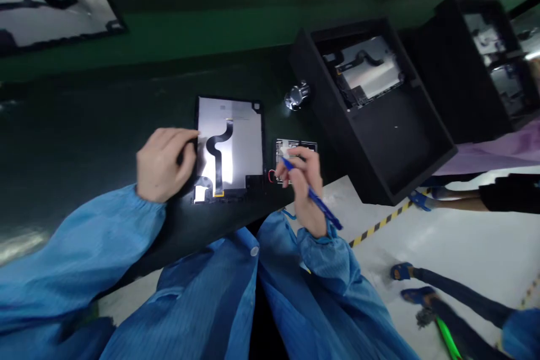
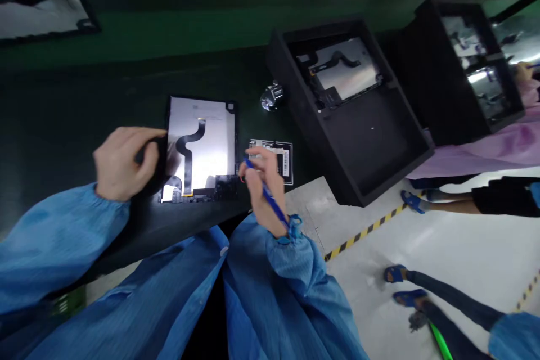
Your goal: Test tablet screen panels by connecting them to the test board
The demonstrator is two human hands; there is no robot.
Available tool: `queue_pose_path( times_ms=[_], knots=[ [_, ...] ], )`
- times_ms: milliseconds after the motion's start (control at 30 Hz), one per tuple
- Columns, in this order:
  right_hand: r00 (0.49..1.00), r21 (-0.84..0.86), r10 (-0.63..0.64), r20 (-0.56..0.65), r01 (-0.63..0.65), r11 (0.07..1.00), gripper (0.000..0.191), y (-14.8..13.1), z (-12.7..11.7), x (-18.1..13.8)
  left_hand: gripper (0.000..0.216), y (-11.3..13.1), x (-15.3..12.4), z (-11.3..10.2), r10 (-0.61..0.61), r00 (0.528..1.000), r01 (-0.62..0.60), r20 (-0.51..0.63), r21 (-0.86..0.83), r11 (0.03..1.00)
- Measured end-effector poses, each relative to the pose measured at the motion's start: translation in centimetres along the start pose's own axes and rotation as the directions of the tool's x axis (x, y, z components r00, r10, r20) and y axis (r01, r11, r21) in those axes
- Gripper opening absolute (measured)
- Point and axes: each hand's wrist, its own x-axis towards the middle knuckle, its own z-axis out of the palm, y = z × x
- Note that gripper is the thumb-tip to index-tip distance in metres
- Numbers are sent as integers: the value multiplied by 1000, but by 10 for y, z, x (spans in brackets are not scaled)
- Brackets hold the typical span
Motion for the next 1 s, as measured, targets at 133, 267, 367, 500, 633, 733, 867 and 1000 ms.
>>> queue_pose_path(
  times_ms=[133,267,367,500,633,733,867,1000],
  knots=[
    [964,19,37,264,-43,999,21,-3,55,15,32,1,12,29,104,993,-95,48,-153,984],
    [968,-84,54,245,-35,996,32,10,79,18,36,-4,10,38,125,985,-96,122,-218,971],
    [981,-208,18,194,23,978,35,16,80,14,37,-7,8,39,139,980,-98,144,-259,961],
    [976,-337,-90,197,154,929,37,18,78,12,37,-9,9,41,144,980,-102,135,-279,955],
    [973,-365,-96,211,169,916,38,17,81,13,37,-8,9,42,134,980,-91,144,-275,957],
    [971,-375,-108,214,184,909,38,17,83,13,39,-7,9,41,122,980,-75,156,-280,957],
    [973,-331,-124,194,184,926,38,19,84,11,38,-8,9,41,138,979,-88,153,-294,952],
    [999,-140,-19,42,25,990,35,15,74,20,35,-9,9,42,169,979,-130,113,-287,949]
  ],
)
